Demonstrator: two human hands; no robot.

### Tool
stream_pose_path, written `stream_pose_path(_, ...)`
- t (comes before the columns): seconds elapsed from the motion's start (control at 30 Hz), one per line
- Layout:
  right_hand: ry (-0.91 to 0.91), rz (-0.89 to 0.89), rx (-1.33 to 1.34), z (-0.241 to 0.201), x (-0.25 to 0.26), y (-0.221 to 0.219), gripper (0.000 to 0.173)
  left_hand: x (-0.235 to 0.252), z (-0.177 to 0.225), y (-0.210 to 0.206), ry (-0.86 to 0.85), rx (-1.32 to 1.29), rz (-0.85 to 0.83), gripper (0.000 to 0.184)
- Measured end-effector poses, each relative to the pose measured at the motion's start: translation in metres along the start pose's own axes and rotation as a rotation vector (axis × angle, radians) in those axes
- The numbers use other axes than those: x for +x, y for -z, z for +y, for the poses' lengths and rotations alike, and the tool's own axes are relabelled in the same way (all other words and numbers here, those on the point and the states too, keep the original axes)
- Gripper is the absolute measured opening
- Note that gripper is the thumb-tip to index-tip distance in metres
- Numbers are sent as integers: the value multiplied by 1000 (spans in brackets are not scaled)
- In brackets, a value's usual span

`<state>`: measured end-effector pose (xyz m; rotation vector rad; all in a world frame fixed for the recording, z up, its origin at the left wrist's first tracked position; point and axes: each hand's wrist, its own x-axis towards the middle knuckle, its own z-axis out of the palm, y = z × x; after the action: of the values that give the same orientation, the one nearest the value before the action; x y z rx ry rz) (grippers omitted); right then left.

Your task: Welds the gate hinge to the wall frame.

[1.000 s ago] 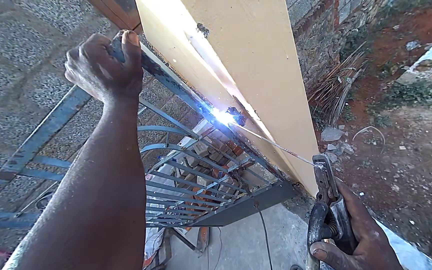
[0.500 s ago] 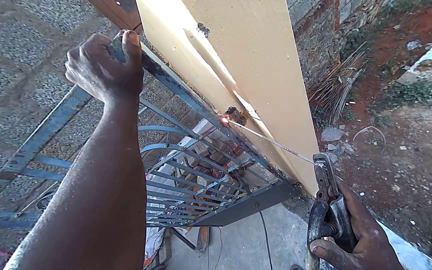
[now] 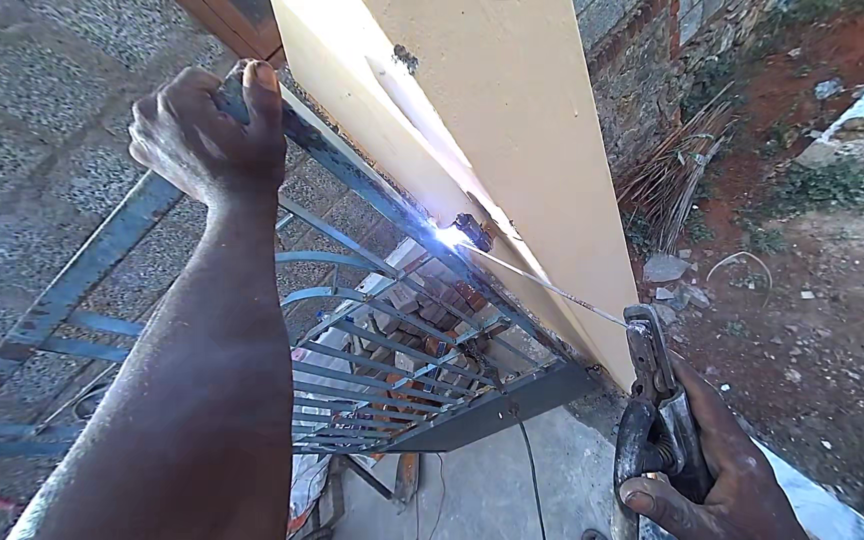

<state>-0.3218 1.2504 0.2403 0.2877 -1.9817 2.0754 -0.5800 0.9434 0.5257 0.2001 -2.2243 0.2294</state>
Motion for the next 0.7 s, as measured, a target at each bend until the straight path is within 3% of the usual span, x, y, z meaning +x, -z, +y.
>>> stream_pose_path(0.7,28,10,32,5,3,-2,108,1,-2,-1,-16,-6,4,82)
